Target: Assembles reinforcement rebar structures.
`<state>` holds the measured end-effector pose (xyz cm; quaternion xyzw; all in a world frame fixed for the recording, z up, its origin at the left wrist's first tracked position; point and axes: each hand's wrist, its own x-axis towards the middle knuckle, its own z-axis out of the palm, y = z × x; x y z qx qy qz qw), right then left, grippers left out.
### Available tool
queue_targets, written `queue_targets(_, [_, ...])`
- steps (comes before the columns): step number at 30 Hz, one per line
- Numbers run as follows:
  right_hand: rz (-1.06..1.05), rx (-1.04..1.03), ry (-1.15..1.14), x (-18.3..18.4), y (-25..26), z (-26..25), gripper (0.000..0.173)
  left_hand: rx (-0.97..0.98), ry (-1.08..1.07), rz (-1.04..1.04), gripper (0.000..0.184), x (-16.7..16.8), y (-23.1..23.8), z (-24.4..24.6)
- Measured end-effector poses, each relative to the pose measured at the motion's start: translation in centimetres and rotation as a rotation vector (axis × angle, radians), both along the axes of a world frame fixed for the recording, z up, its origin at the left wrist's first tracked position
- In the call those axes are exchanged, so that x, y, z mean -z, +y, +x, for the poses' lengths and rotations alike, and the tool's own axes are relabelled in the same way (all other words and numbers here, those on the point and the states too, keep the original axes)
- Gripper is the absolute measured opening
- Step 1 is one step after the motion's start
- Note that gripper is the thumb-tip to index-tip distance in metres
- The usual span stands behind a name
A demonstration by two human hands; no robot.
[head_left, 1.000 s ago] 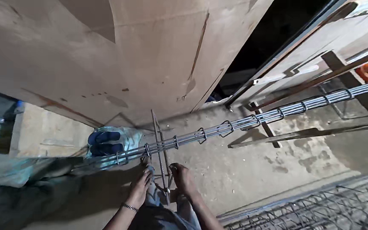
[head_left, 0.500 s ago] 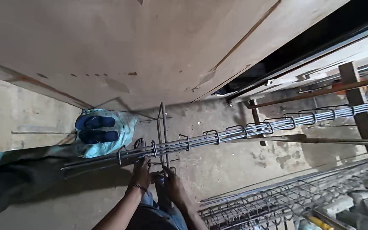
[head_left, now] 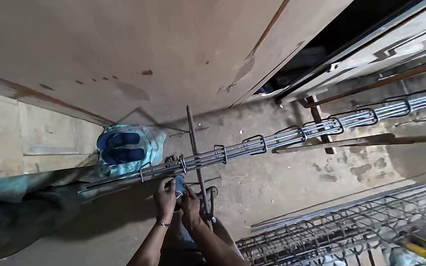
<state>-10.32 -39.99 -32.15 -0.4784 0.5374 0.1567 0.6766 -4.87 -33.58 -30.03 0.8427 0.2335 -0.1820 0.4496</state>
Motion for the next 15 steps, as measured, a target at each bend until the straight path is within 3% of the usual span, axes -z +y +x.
queue_targets(2, [-0.014,0.078,-0.071,1.2,0.7,-0.4,0.034,0.136,-0.127,0.115,0.02,-0.6,0.2,0.1])
queue_targets(8, [0.078,0.164,-0.097,3.2,1.6,0.0,0.035,0.337,-0.241,0.359,0.021,0.1,0.2,1.4])
queue_targets(15, [0.134,0.258,-0.175,3.8,1.4,1.3,0.033,0.428,-0.274,0.428,0.021,0.9,-0.3,1.9])
